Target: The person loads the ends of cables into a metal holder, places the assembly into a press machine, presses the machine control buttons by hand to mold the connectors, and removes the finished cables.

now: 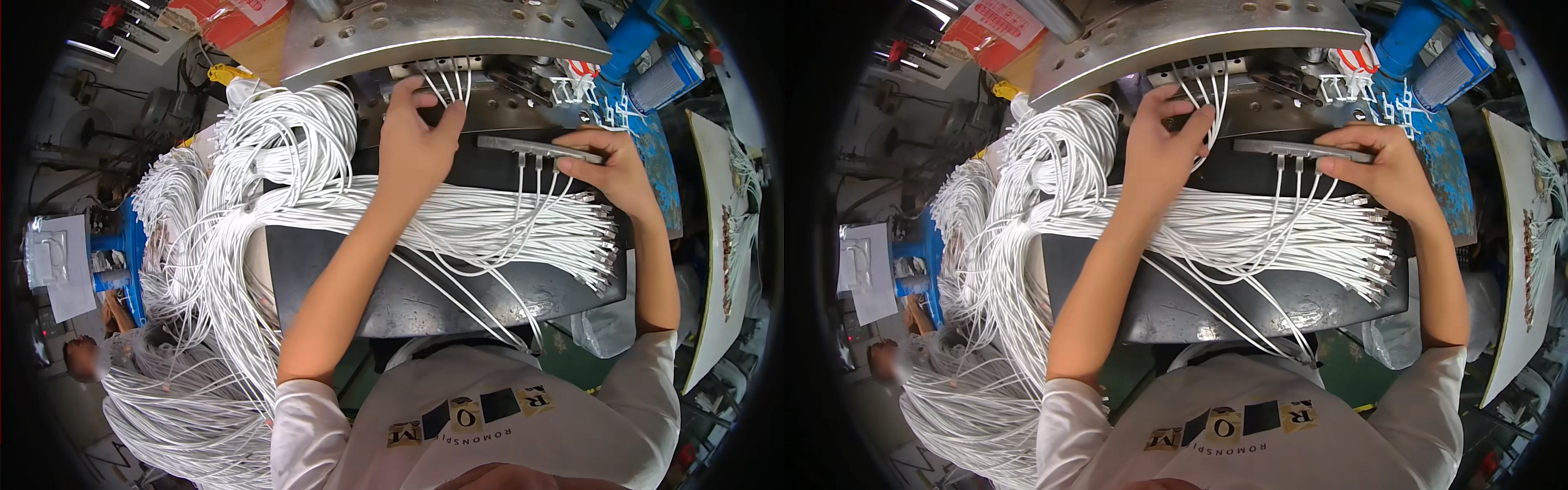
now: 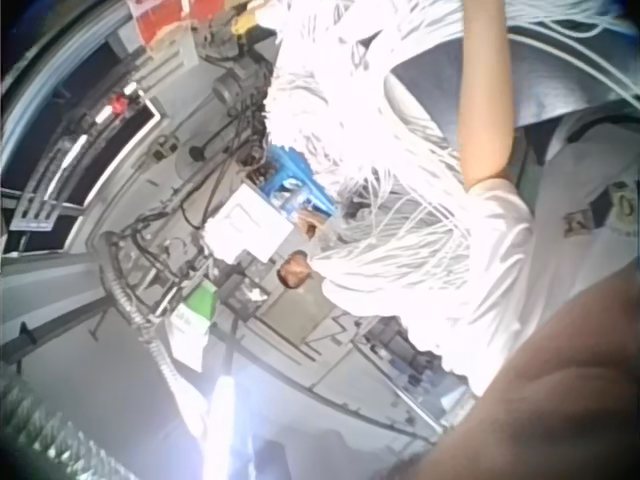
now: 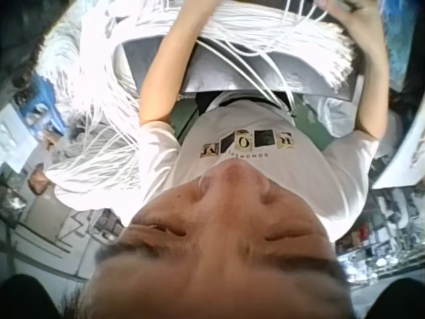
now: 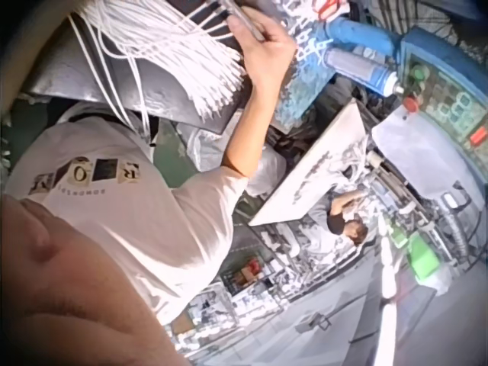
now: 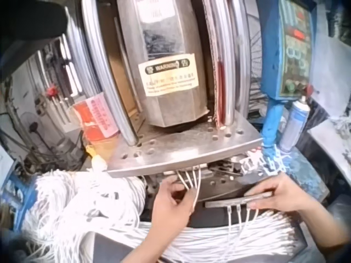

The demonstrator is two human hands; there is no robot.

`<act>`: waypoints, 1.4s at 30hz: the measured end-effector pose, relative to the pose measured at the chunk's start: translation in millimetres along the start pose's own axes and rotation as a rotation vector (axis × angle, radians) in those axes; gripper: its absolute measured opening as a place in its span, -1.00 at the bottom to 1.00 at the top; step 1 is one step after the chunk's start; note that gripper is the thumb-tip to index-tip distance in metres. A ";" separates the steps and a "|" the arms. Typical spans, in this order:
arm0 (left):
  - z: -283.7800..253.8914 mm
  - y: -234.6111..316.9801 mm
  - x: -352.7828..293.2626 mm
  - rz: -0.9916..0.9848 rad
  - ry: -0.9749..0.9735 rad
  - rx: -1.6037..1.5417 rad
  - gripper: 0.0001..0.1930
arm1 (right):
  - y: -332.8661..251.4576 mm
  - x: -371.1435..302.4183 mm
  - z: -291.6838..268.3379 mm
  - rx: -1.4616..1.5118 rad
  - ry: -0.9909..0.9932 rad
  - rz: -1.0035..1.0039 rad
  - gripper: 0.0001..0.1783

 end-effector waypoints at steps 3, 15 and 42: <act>-2.1 8.5 17.6 -0.337 -0.216 -0.182 -0.77 | -2.7 21.7 3.3 -0.092 -0.179 -0.082 -0.73; -3.2 -8.3 21.5 -0.361 -0.365 -0.024 -0.71 | 75.9 189.3 24.0 -0.717 0.463 -0.699 -0.50; -72.7 28.2 -36.2 0.620 0.067 0.502 -0.85 | -15.9 68.3 40.3 -0.787 0.230 -0.419 -0.80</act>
Point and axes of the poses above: each hand's wrist, its own x-axis towards the middle knuckle, its own z-axis out of the palm, y = z × x, the point moved 1 cm from there along x, towards the middle knuckle, and after that the axes turned 7 degrees about -x, right-handed, at the moved point
